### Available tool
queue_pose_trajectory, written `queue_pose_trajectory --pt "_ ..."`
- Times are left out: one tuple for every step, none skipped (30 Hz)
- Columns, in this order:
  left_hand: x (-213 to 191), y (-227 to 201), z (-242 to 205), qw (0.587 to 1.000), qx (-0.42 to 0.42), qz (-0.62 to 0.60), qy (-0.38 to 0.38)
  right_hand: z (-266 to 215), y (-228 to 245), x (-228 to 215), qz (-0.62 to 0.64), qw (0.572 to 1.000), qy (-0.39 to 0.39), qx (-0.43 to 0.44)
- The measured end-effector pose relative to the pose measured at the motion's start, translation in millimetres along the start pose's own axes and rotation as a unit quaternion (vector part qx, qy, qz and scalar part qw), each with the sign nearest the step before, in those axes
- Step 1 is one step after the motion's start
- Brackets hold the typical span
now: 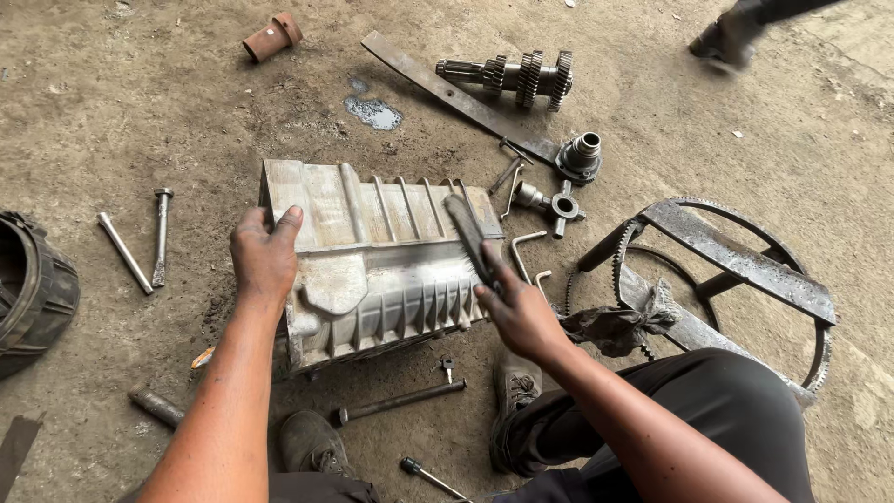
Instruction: The person uses a brush to scrub and clean the exterior ribs and surfaces of a metal engine housing on the ground.
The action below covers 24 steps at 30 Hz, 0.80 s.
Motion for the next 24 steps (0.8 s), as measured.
queue_pose_trajectory --pt "1 0 -1 1.0 -0.001 0.007 0.0 7 -8 -5 -0.021 0.999 -0.032 -0.018" --pt "0 0 0 1.0 -0.001 0.016 0.0 15 -15 -7 -0.039 0.996 -0.064 -0.037" --pt "0 0 1 1.0 -0.001 0.025 -0.001 21 -23 -7 -0.045 0.996 -0.064 -0.041" --pt "0 0 0 1.0 0.011 0.015 0.001 24 -33 -6 -0.051 0.996 -0.063 -0.043" --pt "-1 0 -3 1.0 0.022 0.004 0.003 26 -41 -4 -0.057 0.995 -0.062 -0.044" --pt "-2 -1 -6 0.999 0.032 -0.007 0.003 29 -47 -3 -0.063 0.996 -0.063 -0.028" --pt "-3 -4 -8 0.998 0.053 0.035 -0.004 33 -51 -3 -0.07 0.995 -0.065 -0.011" --pt "-7 -8 -12 0.994 0.072 0.079 -0.015 37 -52 -1 -0.077 0.995 -0.063 0.003" --pt "-10 -13 -16 0.988 0.091 0.122 -0.025 38 -52 -1 -0.075 0.995 -0.07 -0.009" --pt "-12 -17 -20 0.985 0.074 0.157 -0.005 40 -51 -1 -0.072 0.994 -0.076 -0.021" --pt "-14 -22 -22 0.98 0.056 0.19 0.015 41 -49 0 -0.068 0.994 -0.082 -0.034" --pt "-13 -28 -24 0.974 0.038 0.222 0.038 41 -48 0 -0.069 0.993 -0.089 -0.041" --pt "-16 -32 -24 0.965 -0.002 0.256 0.062 42 -45 -2 -0.069 0.992 -0.095 -0.047" --pt "-18 -35 -24 0.953 -0.04 0.289 0.087 43 -42 -4 -0.07 0.991 -0.103 -0.053" --pt "-19 -37 -24 0.938 -0.079 0.32 0.111 44 -41 -8 -0.033 0.995 -0.093 -0.013" --pt "-17 -41 -26 0.941 -0.071 0.319 0.092 45 -40 -9 0.004 0.996 -0.08 0.025" --pt "-13 -44 -28 0.943 -0.063 0.319 0.072 46 -39 -7 0.04 0.995 -0.066 0.063" --pt "-12 -47 -28 0.945 -0.053 0.317 0.052 47 -38 -8 0.031 0.995 -0.083 0.041" --pt "-13 -50 -29 0.941 -0.08 0.326 0.053 49 -39 -8 0.021 0.995 -0.099 0.019" --pt "-7 -54 -28 0.936 -0.106 0.331 0.055 52 -42 -10 0.01 0.993 -0.118 -0.003" --pt "-3 -57 -25 0.931 -0.132 0.336 0.058 56 -45 -7 0.009 0.992 -0.125 -0.024" --pt "-2 -62 -19 0.932 -0.115 0.338 0.058 59 -48 -5 0.007 0.99 -0.136 -0.046" --pt "-3 -64 -12 0.934 -0.098 0.339 0.058 62 -50 -4 0.005 0.987 -0.145 -0.067" --pt "-3 -64 -7 0.935 -0.082 0.339 0.06 64 -53 -3 0.007 0.988 -0.144 -0.061"
Point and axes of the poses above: each hand's wrist, its own z-axis towards the middle knuckle, its own x-axis out of the palm, y = z × x, the point moved 2 cm from there along z, towards the middle knuckle, and after that the axes turned 5 degrees about z, right-handed, at the moved point
